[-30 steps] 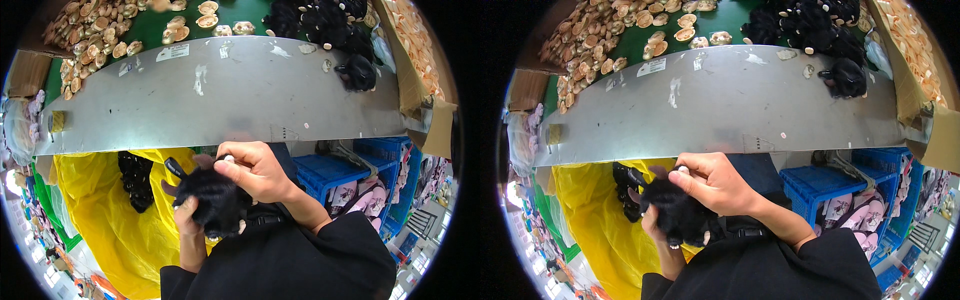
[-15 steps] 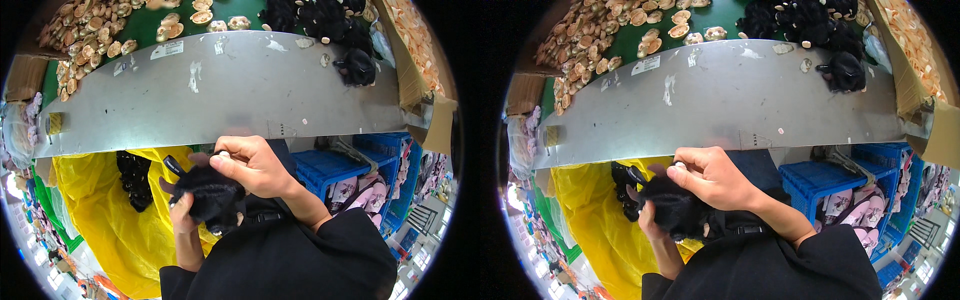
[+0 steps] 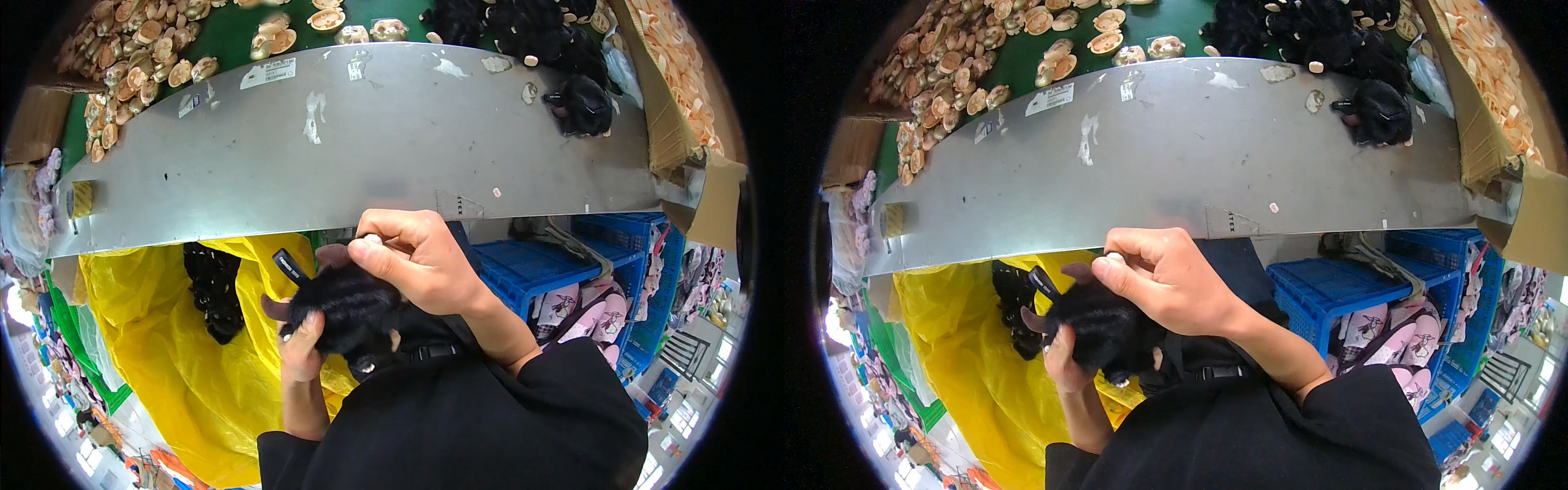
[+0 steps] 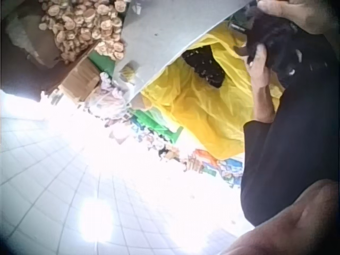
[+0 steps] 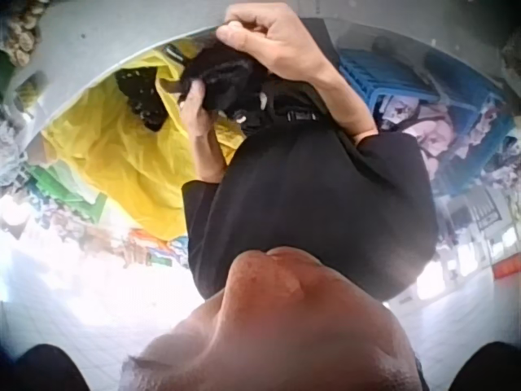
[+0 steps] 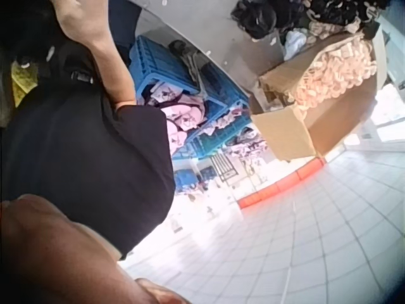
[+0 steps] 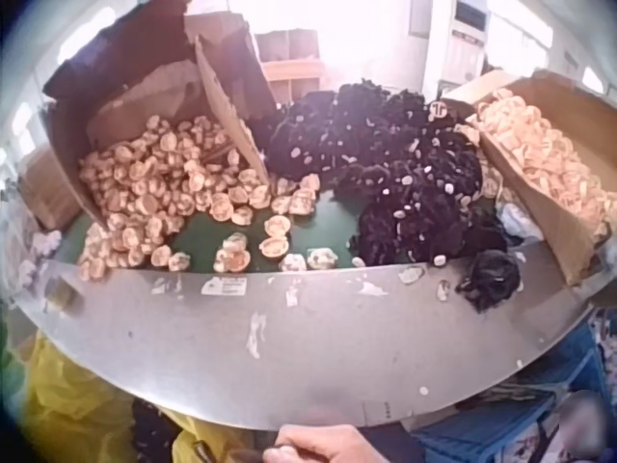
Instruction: The person repeatedly picks up small black plush toys and round beige components from a conveyor belt, inserts the components into the plush toys, and places the assembled items into a yellow bag. The process is continuous and repetitive.
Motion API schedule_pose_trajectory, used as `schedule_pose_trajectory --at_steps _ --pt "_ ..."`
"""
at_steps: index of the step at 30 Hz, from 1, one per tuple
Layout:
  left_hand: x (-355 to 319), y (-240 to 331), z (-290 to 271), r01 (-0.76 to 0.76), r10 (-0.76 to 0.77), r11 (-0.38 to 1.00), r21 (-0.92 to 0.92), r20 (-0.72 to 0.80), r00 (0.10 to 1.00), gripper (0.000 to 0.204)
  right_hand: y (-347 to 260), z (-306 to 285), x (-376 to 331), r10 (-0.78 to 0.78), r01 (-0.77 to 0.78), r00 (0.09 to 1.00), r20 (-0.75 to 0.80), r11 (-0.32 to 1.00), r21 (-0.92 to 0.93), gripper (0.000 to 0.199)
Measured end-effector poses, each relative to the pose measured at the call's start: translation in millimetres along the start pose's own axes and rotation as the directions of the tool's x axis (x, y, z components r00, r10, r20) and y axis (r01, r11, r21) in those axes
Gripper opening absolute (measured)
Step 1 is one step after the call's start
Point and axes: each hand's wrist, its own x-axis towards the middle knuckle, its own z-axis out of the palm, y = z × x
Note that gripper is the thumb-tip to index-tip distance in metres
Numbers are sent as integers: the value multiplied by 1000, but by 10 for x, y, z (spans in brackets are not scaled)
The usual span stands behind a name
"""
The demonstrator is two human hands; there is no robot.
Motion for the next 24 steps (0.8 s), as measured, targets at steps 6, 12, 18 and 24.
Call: schedule_pose_trajectory --at_steps 6,12,18,24 --pt "28 19 59 -27 7 988 150 135 991 44 127 16 19 -39 39 996 86 999 7 18" --pt "94 -42 453 -67 111 955 289 -141 984 47 33 56 22 -138 124 990 -36 960 -251 19" --pt "175 69 424 -143 116 988 -49 -365 924 49 24 -14 -43 -213 226 960 -179 972 56 22" --pt "142 81 438 -169 127 980 -102 -328 936 49 -42 118 -232 -57 63 998 -29 949 310 54"
